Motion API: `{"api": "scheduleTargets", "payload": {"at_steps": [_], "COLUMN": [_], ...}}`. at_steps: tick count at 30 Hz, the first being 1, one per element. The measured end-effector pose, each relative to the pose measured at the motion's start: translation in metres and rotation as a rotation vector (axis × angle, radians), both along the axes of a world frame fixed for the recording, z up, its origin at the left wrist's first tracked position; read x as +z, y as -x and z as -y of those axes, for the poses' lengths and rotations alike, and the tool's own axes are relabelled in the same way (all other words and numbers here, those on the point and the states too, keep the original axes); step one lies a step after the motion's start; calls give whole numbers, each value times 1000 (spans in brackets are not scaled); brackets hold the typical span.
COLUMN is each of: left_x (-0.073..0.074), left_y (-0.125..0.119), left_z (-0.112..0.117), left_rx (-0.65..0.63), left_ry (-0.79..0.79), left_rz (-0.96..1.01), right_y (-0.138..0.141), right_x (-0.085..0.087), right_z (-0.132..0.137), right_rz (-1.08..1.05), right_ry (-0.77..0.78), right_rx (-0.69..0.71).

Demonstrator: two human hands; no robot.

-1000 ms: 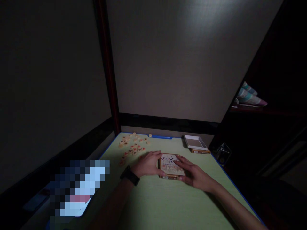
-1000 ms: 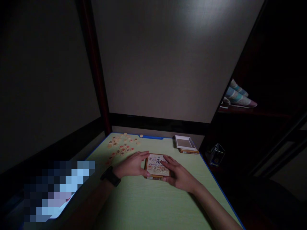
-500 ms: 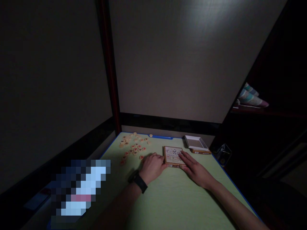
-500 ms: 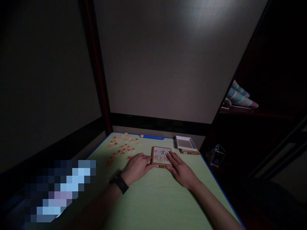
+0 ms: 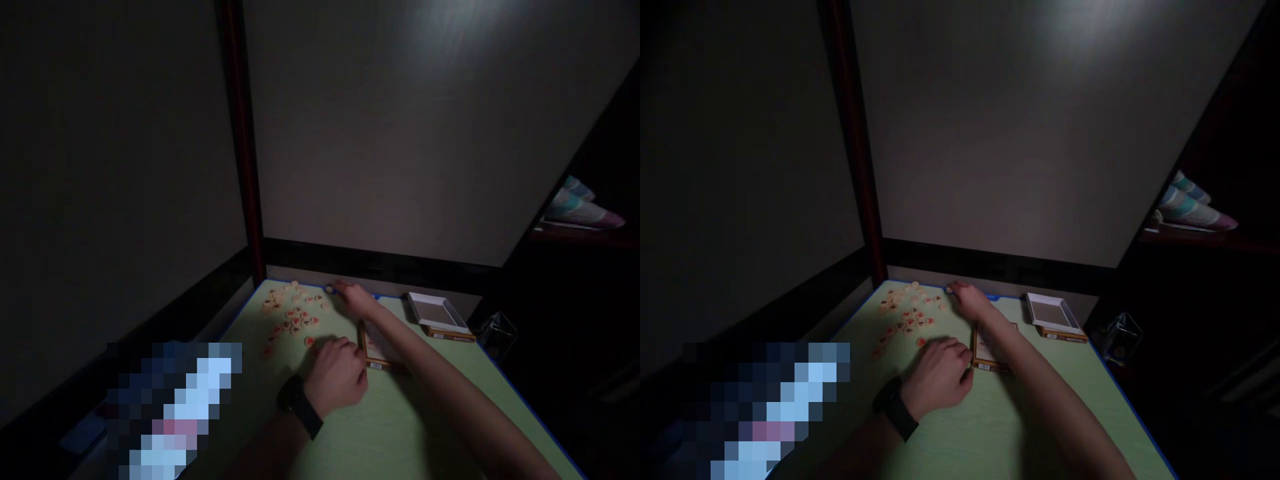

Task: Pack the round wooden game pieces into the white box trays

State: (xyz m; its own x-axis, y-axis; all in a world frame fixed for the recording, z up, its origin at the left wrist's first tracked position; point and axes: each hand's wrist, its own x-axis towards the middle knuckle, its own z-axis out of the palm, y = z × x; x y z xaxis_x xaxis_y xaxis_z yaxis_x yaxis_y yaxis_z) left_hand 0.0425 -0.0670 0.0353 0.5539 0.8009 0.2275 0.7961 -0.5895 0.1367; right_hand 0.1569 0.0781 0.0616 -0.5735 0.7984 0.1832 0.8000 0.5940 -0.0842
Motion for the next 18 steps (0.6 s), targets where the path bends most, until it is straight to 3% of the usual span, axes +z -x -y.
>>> {"api": "scheduleTargets", "payload": {"at_steps": [3, 7, 18], "left_x": [3, 7, 6], "left_y": [-5, -14, -21], "left_z": [8, 19, 26], "left_rx": [-79, -134, -239], "left_ry": [-2, 22, 89], "left_rz": [4, -18, -102], "right_y": [21, 33, 20], "right_x": [-8, -18, -25], "right_z": [-25, -39, -30], "right_rz": [76, 161, 114], "right_ry": [33, 56, 30], "right_rx": [3, -5, -7]}}
